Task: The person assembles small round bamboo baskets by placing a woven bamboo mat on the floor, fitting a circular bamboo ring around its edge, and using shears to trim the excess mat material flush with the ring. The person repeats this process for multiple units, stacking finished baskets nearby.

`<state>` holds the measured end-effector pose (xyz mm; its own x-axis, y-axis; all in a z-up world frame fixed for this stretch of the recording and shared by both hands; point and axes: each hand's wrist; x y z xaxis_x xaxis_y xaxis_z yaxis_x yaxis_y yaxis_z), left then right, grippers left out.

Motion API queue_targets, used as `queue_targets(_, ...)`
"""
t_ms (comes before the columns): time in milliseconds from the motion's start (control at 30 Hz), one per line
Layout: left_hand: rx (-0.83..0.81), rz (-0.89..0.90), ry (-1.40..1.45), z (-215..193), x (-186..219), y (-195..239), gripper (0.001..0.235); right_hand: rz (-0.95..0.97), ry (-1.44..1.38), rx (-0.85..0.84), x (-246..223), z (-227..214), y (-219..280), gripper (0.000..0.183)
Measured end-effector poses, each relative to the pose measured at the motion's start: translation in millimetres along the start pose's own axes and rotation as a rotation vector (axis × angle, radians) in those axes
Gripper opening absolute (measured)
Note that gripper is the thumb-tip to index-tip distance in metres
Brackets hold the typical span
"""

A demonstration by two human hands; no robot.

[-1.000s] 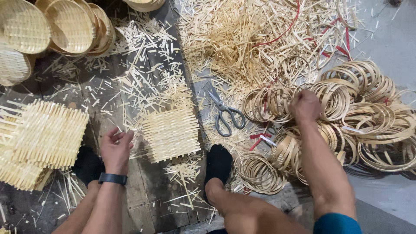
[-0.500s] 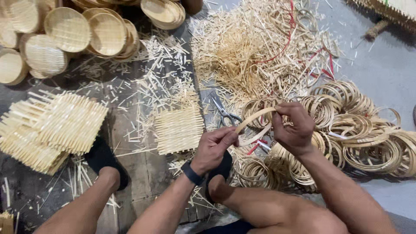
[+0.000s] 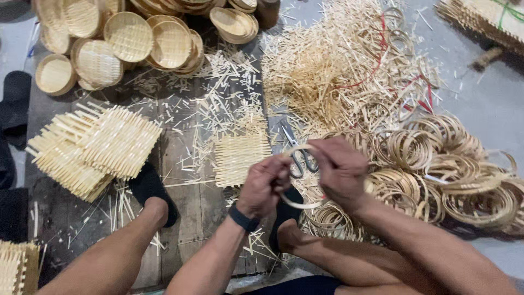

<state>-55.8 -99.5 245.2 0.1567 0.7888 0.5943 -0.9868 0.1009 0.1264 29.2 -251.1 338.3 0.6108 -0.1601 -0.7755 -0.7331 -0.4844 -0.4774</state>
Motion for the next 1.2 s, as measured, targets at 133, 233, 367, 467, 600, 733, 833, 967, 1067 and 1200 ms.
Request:
queue_targets(133,0.137,-0.014,-0.036,-10,0,-3,0.022,0.139,-0.079,0.058,0,41,18,0.019)
queue_targets(233,0.251,-0.094,-0.138,-28,19,-5,0.022,0.154,-0.037,-0.013,19,42,12,0.019)
queue_targets(367,0.381,-0.121,-0.577,-49,40,-12,0.036,0.555,0.083,-0.465,68,20,-8,0.026)
queue_targets(467,0.520,-0.104,-0.814,-55,43,-14,0.054,0.967,-0.004,-0.418,128,-28,-26,0.030)
queue_targets(600,0.554,-0.107,-0.724,-73,44,-14,0.052,0.805,-0.631,0.502,218,-124,-18,0.026)
queue_targets(733,0.551,-0.231,-0.829,-96,34,-12,0.048,1.003,0.245,0.357,309,-161,25,0.032)
queue_targets(833,0.608,-0.301,-0.841,-112,24,-14,0.046,0.964,0.565,0.087,366,-152,57,0.028)
queue_targets(967,0.706,-0.361,-0.834,-136,20,-23,0.045,0.847,0.851,-0.303,425,-128,55,0.027)
queue_targets(1067,0.746,-0.362,-0.818,-149,23,-30,0.044,1.005,0.799,-0.261,435,-114,47,0.020)
queue_targets(1200,0.778,-0.334,-0.854,-141,31,-43,0.043,0.871,0.581,0.095,388,-112,19,0.020)
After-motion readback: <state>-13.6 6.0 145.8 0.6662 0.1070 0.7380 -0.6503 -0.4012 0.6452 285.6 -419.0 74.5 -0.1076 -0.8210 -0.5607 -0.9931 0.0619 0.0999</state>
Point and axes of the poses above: each hand's wrist, its own y-axis away from the middle knuckle, its own z-axis out of the palm, x = y × z, and after that the axes turned 12 degrees about -y, right-handed
